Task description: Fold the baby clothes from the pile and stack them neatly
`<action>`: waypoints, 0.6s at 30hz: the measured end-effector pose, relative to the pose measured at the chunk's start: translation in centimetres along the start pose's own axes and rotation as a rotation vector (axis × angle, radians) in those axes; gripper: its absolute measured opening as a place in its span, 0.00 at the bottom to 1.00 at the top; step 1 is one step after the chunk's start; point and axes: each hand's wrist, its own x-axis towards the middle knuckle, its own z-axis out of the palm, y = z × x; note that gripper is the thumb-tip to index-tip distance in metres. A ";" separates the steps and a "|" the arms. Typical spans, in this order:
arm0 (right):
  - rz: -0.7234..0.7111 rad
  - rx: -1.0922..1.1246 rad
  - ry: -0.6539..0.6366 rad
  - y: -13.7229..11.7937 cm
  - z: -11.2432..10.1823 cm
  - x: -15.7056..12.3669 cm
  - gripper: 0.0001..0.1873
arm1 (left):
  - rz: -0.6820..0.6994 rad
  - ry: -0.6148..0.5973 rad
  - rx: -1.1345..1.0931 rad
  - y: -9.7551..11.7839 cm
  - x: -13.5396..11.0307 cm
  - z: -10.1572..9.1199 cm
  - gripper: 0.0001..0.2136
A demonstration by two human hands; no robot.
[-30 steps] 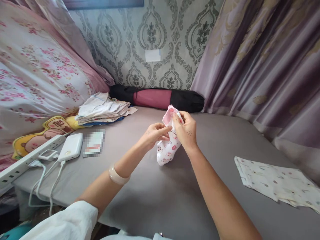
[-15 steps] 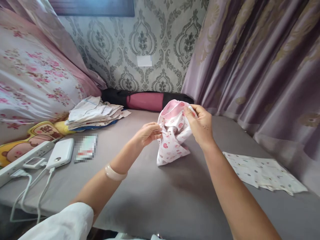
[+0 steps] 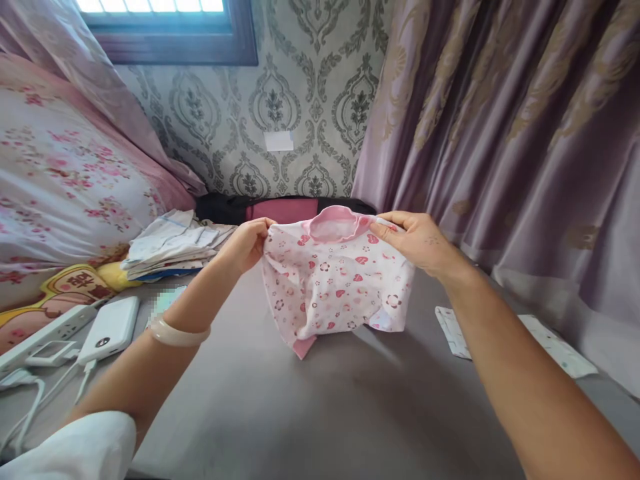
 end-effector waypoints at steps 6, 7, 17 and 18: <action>0.093 -0.098 -0.016 0.2 -2.6 0.8 0.12 | 0.127 -0.248 0.345 3.3 -1.4 -1.0 0.11; 0.086 -0.139 0.013 0.2 -3.0 1.0 0.12 | 0.136 -0.262 0.385 3.8 -1.5 -1.2 0.12; -0.057 -0.254 0.125 -0.4 -4.2 3.6 0.19 | 0.424 -0.024 0.670 8.7 0.4 -1.9 0.05; -0.090 -0.254 0.154 -0.5 -4.0 3.9 0.19 | 0.528 0.029 0.712 8.8 0.7 -1.8 0.04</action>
